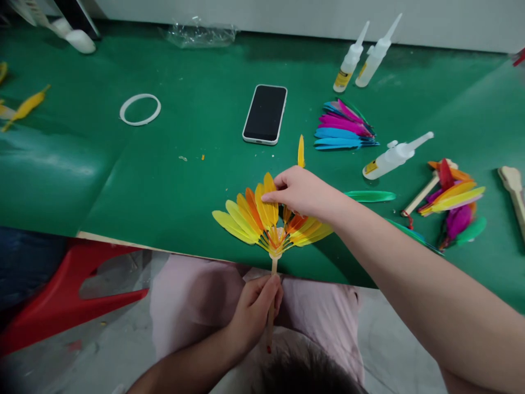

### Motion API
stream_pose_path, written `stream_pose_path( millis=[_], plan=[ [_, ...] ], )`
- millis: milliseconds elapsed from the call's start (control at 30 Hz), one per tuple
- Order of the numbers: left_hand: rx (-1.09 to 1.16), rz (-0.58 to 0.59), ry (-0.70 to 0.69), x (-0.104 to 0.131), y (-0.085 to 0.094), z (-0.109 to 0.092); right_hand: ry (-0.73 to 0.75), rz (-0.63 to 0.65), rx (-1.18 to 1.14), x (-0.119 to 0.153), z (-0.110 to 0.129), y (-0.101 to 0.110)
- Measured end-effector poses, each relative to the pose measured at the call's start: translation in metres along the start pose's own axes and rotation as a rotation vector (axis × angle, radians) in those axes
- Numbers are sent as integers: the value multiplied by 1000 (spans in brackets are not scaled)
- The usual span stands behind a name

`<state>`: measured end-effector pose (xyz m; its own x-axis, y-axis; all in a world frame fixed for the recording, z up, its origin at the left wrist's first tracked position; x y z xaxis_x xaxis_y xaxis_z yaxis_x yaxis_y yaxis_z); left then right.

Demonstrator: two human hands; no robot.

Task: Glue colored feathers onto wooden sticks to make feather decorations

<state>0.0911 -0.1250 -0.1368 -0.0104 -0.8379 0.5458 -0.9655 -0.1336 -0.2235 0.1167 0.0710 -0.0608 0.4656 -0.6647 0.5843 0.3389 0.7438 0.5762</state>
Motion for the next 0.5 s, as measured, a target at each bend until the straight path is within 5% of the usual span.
stream_pose_path(
  millis=[500],
  plan=[
    [-22,-3,-5,0,1,-1,-40,70,-86,-1,-5,-6]
  ],
)
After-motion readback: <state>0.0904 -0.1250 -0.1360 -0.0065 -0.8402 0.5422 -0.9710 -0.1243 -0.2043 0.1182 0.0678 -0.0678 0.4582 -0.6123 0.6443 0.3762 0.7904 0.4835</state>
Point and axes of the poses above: each hand's wrist, its own x-axis away from the middle knuckle, its own y-axis out of the back of the hand, z = x × y, the point moved 6 cm from there along -x, towards the middle knuckle, and after that the axes turned 5 degrees about -y, right-handed, at the moved point
